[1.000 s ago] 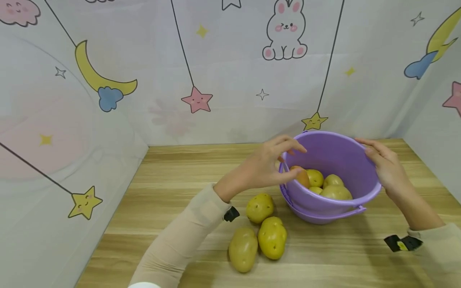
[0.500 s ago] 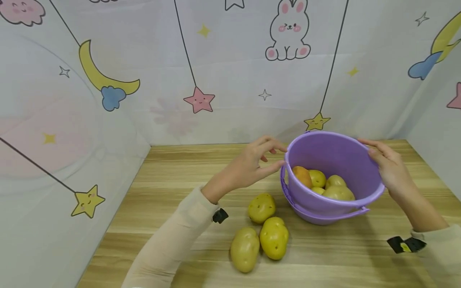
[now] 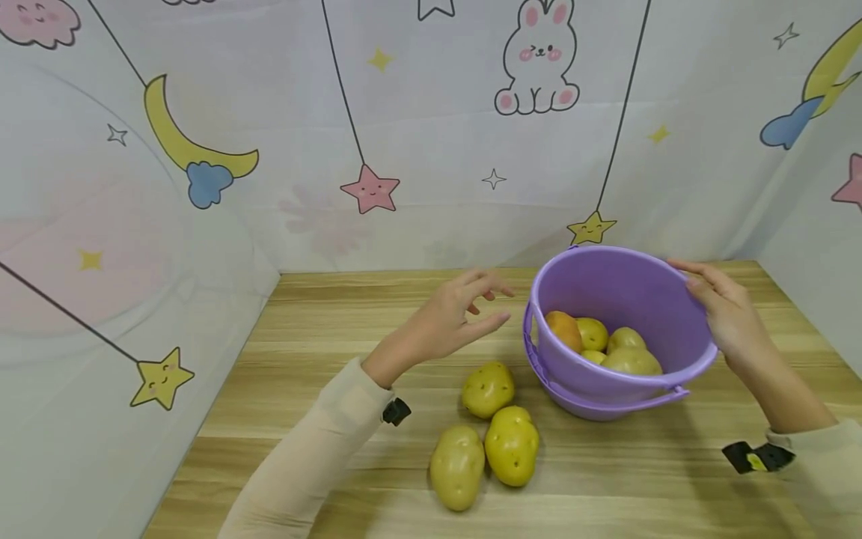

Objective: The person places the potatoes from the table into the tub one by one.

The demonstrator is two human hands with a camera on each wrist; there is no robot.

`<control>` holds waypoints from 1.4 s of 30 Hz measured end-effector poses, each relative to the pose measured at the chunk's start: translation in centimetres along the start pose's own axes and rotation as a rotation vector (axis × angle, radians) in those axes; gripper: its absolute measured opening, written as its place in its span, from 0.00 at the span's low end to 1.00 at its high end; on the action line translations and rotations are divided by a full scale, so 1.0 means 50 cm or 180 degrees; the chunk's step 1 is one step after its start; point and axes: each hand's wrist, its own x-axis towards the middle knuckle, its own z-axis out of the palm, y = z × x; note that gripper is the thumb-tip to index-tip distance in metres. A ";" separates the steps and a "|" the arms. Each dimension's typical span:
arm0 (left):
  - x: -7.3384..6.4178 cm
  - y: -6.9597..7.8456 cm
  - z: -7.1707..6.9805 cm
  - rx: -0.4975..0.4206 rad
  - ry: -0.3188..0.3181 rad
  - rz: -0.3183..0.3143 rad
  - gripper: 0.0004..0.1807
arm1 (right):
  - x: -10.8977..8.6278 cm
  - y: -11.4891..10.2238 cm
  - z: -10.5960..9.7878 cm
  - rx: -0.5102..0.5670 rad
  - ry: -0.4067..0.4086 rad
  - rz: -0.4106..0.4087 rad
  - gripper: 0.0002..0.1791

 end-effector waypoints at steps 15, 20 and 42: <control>-0.030 -0.022 0.006 0.0023 -0.0677 -0.0338 0.21 | 0.001 0.000 0.000 0.0025 -0.0021 0.0007 0.21; -0.035 -0.028 0.009 -0.0054 -0.0916 -0.0378 0.23 | 0.000 -0.001 0.000 -0.0011 -0.0021 0.0025 0.21; -0.048 -0.032 0.033 0.0107 -0.1709 -0.0539 0.34 | 0.002 0.001 -0.002 0.0103 -0.0036 0.0046 0.21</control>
